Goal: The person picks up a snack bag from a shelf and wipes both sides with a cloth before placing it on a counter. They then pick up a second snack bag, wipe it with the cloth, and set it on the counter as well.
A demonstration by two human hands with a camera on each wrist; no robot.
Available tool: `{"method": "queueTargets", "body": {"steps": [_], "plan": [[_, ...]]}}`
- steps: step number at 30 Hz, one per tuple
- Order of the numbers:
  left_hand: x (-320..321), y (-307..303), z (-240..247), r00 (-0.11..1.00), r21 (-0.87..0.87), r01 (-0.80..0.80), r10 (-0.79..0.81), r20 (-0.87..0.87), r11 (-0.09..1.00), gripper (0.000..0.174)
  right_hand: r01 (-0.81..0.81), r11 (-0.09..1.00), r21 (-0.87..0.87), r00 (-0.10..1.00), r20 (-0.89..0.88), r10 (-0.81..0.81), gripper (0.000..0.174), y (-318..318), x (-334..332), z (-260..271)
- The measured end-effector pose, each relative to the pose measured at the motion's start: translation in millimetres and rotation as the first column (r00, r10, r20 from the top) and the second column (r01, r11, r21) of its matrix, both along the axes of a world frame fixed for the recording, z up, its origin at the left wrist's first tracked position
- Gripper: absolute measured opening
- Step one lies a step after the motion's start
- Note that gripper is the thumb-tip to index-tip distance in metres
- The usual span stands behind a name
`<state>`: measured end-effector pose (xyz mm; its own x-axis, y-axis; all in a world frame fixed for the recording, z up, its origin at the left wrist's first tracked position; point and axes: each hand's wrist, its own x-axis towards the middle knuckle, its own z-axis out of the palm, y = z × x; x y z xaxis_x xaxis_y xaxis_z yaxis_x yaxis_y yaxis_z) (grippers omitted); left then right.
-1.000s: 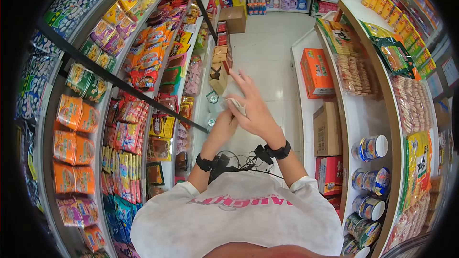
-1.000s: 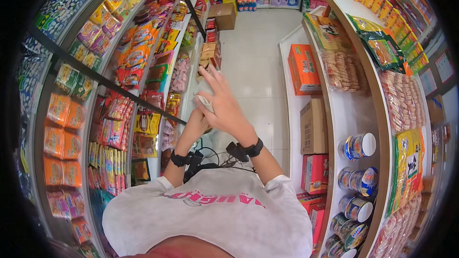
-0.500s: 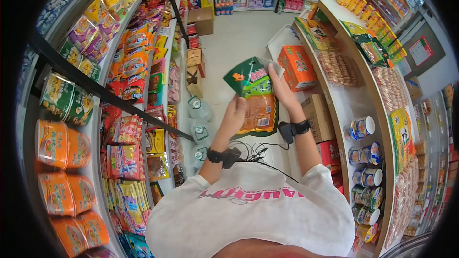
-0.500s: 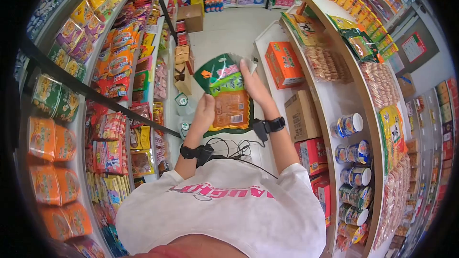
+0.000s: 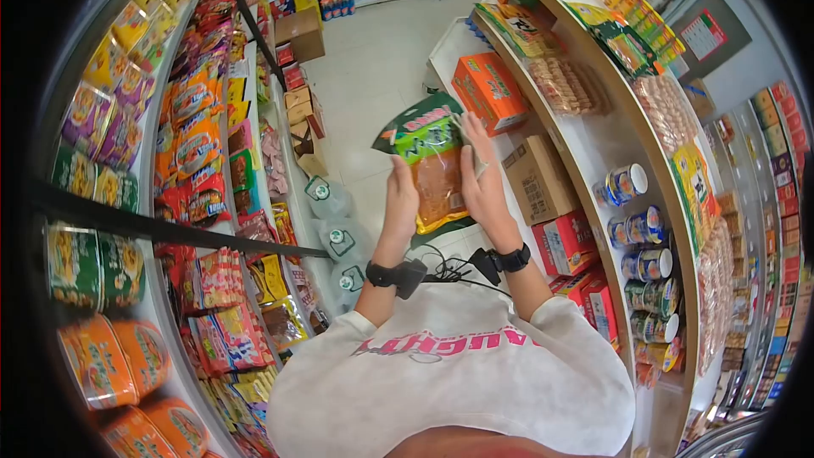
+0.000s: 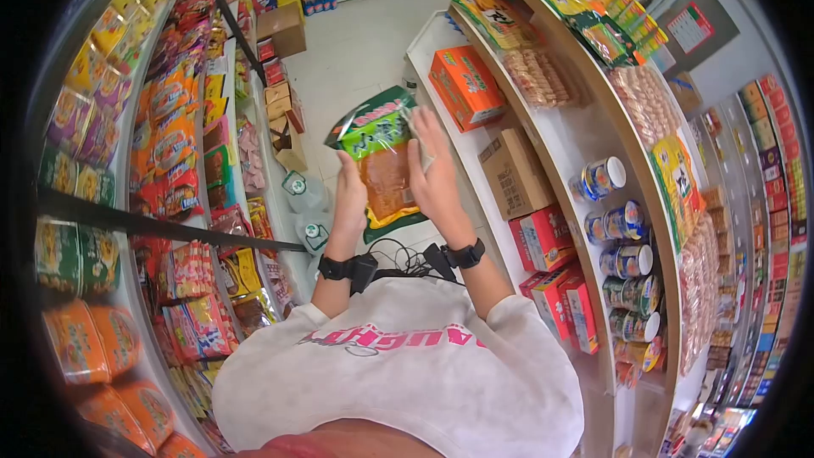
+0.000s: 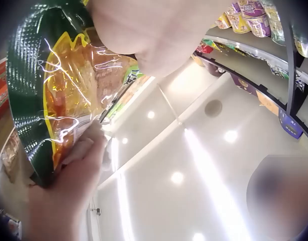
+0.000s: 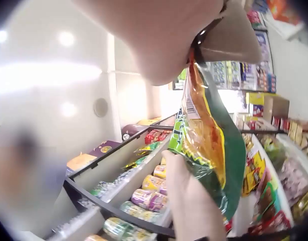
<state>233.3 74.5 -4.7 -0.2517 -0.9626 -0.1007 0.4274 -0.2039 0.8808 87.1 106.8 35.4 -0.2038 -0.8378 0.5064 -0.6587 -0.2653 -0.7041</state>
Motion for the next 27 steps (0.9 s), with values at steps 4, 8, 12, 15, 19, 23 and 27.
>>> {"method": "queueTargets", "body": {"steps": [4,8,12,15,19,23,27], "plan": [[-26.3,-9.6,9.1,0.995,0.142,-0.013,0.027,-0.099,0.990,0.077,-0.020,0.999,0.027,0.950,-0.311,0.028,0.055,-5.4,-3.2,-18.8],[-31.8,-69.2,-38.7,0.942,0.288,-0.055,0.145,-0.303,0.956,0.080,-0.324,0.932,0.161,0.828,-0.429,0.362,0.054,14.3,-9.3,-24.1],[-77.6,-77.7,-28.0,0.895,0.294,-0.053,0.177,-0.410,0.954,0.078,-0.266,0.961,0.072,0.903,-0.332,0.275,0.055,-0.5,-67.6,-20.9],[-120.8,-78.7,-10.6,0.930,0.258,-0.129,0.207,-0.303,0.958,0.078,-0.126,0.989,0.075,0.983,0.141,0.114,0.053,-23.0,-138.2,-36.9],[-178.7,-59.5,44.0,0.970,0.194,-0.204,0.225,-0.090,0.960,0.081,-0.360,0.924,0.129,0.514,0.854,0.081,0.053,-9.3,-205.3,-37.6],[-219.6,-75.0,31.4,0.999,0.103,-0.049,0.048,0.014,0.993,0.079,-0.250,0.968,0.017,0.608,0.781,0.143,0.055,4.5,-237.8,-44.1],[-252.3,-80.0,9.7,0.986,-0.073,0.107,-0.096,0.137,0.992,0.079,-0.113,0.989,0.097,0.853,0.519,0.047,0.045,0.0,-281.6,-34.3]]}}
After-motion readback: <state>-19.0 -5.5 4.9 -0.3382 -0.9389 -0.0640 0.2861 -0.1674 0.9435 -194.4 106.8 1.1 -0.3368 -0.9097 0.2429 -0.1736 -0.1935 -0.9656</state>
